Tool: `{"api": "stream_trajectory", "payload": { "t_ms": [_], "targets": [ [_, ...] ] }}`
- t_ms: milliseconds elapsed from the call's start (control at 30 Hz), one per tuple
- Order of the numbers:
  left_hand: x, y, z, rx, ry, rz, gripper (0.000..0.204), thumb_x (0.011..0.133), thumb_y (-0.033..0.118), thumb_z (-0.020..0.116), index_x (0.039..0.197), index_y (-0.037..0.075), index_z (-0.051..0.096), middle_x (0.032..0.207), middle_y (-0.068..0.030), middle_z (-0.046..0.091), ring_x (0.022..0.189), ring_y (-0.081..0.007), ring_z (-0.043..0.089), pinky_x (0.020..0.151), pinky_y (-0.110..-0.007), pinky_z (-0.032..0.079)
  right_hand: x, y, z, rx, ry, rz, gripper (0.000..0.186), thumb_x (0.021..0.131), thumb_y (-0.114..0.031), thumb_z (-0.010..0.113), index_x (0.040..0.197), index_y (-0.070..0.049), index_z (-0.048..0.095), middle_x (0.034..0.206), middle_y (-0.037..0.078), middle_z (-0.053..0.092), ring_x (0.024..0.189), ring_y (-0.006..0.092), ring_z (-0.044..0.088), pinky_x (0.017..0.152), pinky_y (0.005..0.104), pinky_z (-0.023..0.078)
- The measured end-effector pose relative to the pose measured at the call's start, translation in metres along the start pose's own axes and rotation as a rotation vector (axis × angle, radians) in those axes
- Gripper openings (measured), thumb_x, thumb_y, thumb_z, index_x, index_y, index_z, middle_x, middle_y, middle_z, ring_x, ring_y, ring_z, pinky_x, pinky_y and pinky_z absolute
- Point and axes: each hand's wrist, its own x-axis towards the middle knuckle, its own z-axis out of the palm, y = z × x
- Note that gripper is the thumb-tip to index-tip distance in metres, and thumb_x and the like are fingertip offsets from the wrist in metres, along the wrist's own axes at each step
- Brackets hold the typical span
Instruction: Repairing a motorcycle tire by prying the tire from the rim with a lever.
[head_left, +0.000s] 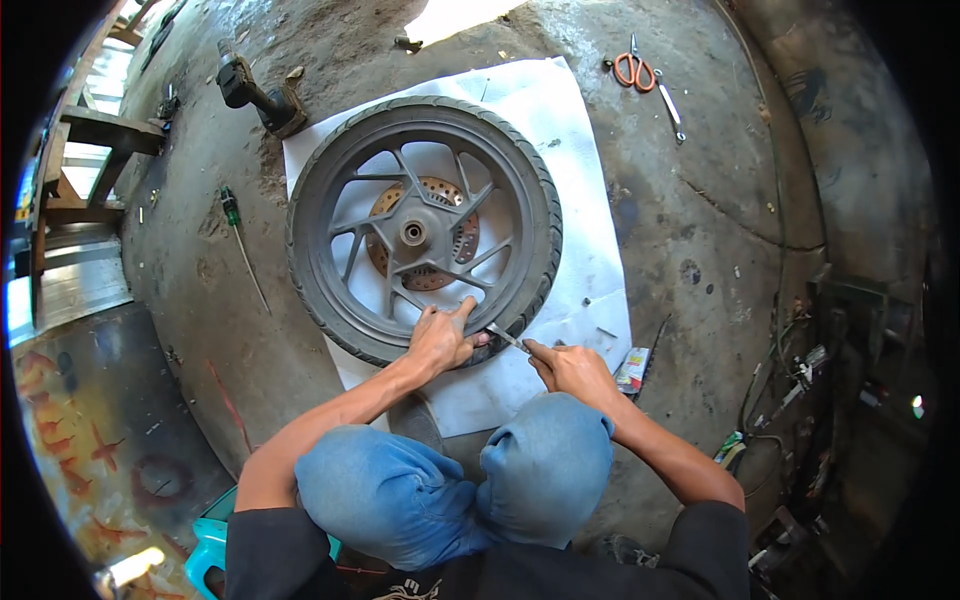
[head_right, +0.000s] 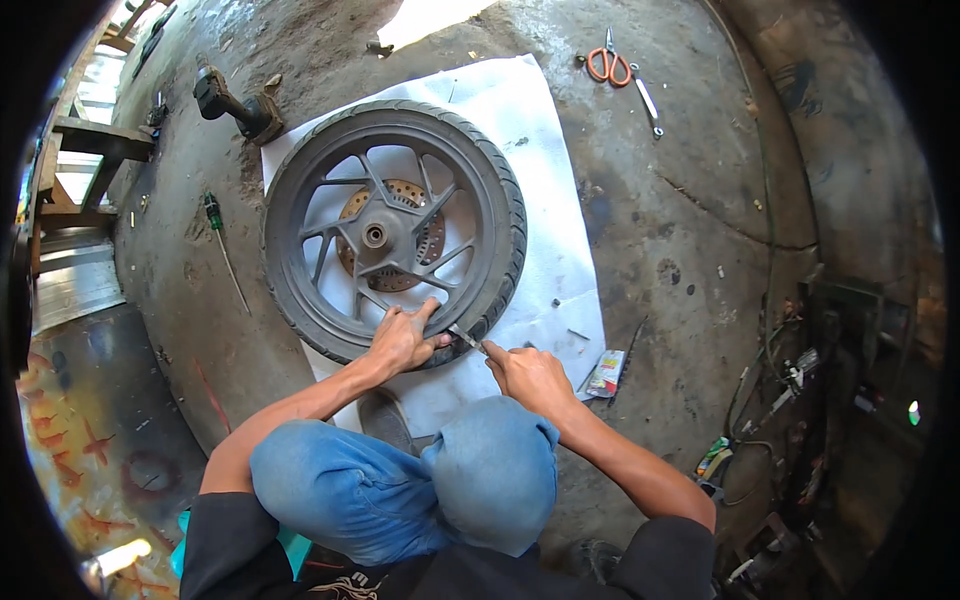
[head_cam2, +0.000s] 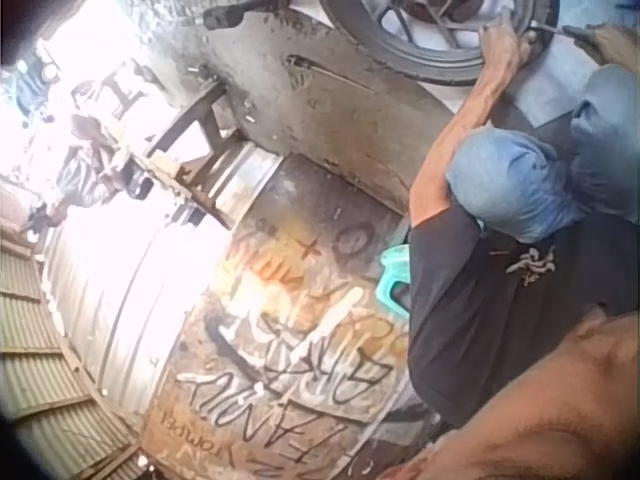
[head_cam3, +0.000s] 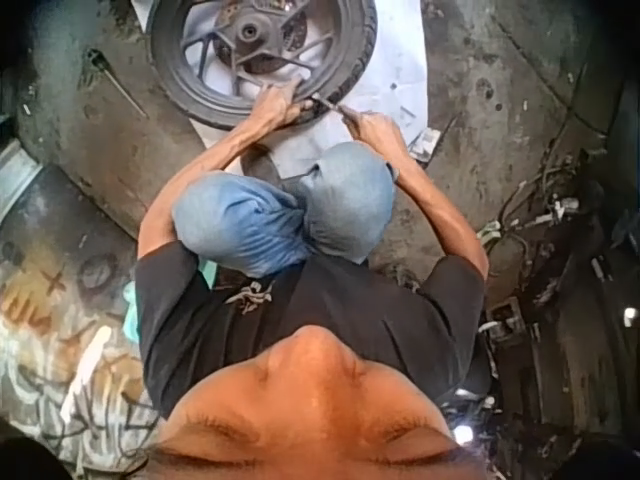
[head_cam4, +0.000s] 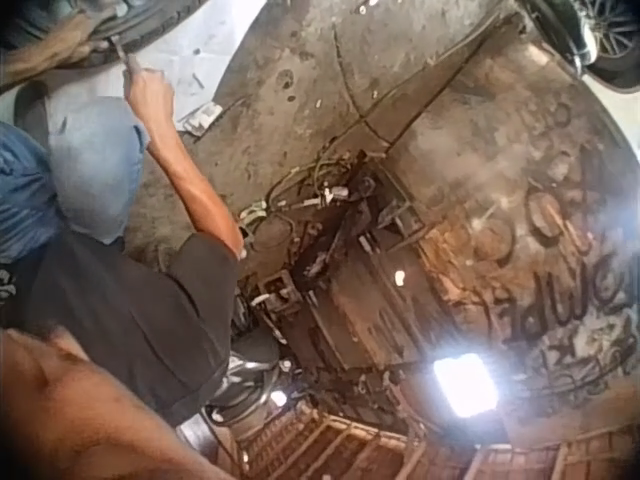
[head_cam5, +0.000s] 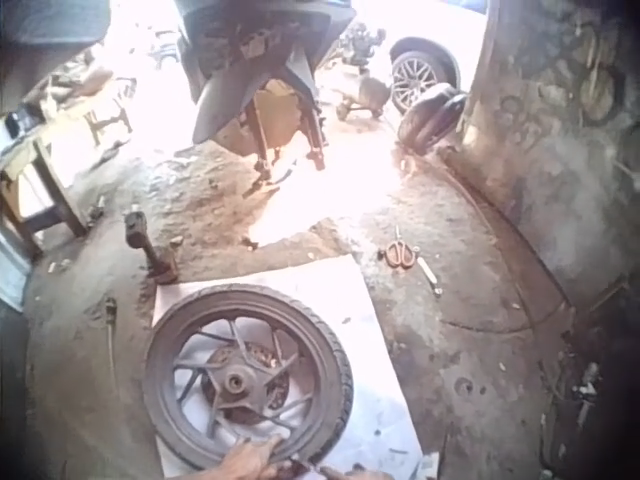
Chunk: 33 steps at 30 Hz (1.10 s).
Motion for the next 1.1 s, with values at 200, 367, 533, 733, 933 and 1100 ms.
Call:
{"api": "stream_trajectory", "payload": {
  "t_ms": [200, 367, 533, 733, 933, 1100],
  "targets": [
    [0.001, -0.009, 0.005, 0.023, 0.057, 0.048, 0.055, 0.093, 0.038, 0.073, 0.133, 0.006, 0.051, 0.089, -0.0257, 0.073, 0.093, -0.0457, 0.069, 0.100, -0.048, 0.040, -0.018, 0.017, 0.061, 0.167, 0.187, -0.021, 0.041, 0.102, -0.023, 0.063, 0.142, -0.012, 0.061, 0.079, 0.018, 0.071, 0.062, 0.0362, 0.069, 0.058, 0.0473, 0.055],
    [0.003, -0.002, 0.007, 0.020, 0.070, 0.013, 0.051, 0.092, 0.031, 0.073, 0.129, 0.005, 0.052, 0.094, -0.0255, 0.074, 0.098, -0.0443, 0.069, 0.106, -0.050, 0.039, -0.020, 0.018, 0.098, 0.263, 0.285, 0.011, 0.050, 0.101, -0.018, 0.065, 0.150, -0.016, 0.055, 0.074, 0.013, 0.067, 0.055, 0.0308, 0.065, 0.053, 0.0429, 0.053],
    [0.000, 0.002, 0.015, 0.051, 0.131, 0.008, 0.049, 0.090, 0.029, 0.074, 0.127, 0.004, 0.053, 0.089, -0.0247, 0.072, 0.094, -0.0450, 0.068, 0.103, -0.054, 0.040, -0.013, 0.028, 0.141, 0.364, 0.412, -0.027, 0.057, 0.098, -0.011, 0.068, 0.152, -0.016, 0.053, 0.074, 0.012, 0.065, 0.053, 0.0273, 0.062, 0.053, 0.0411, 0.052],
    [0.002, 0.003, 0.013, 0.031, 0.135, 0.010, 0.048, 0.090, 0.029, 0.074, 0.126, 0.005, 0.054, 0.086, -0.0239, 0.071, 0.091, -0.0444, 0.067, 0.102, -0.057, 0.040, -0.015, 0.021, 0.157, 0.356, 0.527, -0.013, 0.057, 0.096, -0.009, 0.069, 0.151, -0.017, 0.055, 0.072, 0.010, 0.062, 0.052, 0.0253, 0.059, 0.053, 0.0406, 0.050],
    [0.000, -0.001, 0.009, 0.007, 0.118, -0.003, 0.050, 0.091, 0.030, 0.075, 0.128, 0.005, 0.053, 0.086, -0.0240, 0.071, 0.093, -0.0432, 0.068, 0.102, -0.051, 0.040, -0.016, -0.004, 0.076, 0.355, 0.334, 0.097, 0.050, 0.097, -0.012, 0.070, 0.145, -0.023, 0.063, 0.070, 0.010, 0.060, 0.051, 0.0242, 0.058, 0.053, 0.0410, 0.049],
    [0.005, 0.006, 0.004, 0.003, 0.069, -0.033, 0.051, 0.091, 0.031, 0.075, 0.128, 0.004, 0.053, 0.087, -0.0234, 0.072, 0.092, -0.0435, 0.068, 0.101, -0.051, 0.040, -0.015, 0.006, 0.074, 0.305, 0.330, 0.073, 0.050, 0.097, -0.012, 0.070, 0.145, -0.023, 0.063, 0.067, 0.009, 0.056, 0.049, 0.0231, 0.054, 0.051, 0.0404, 0.047]
  ]
}}
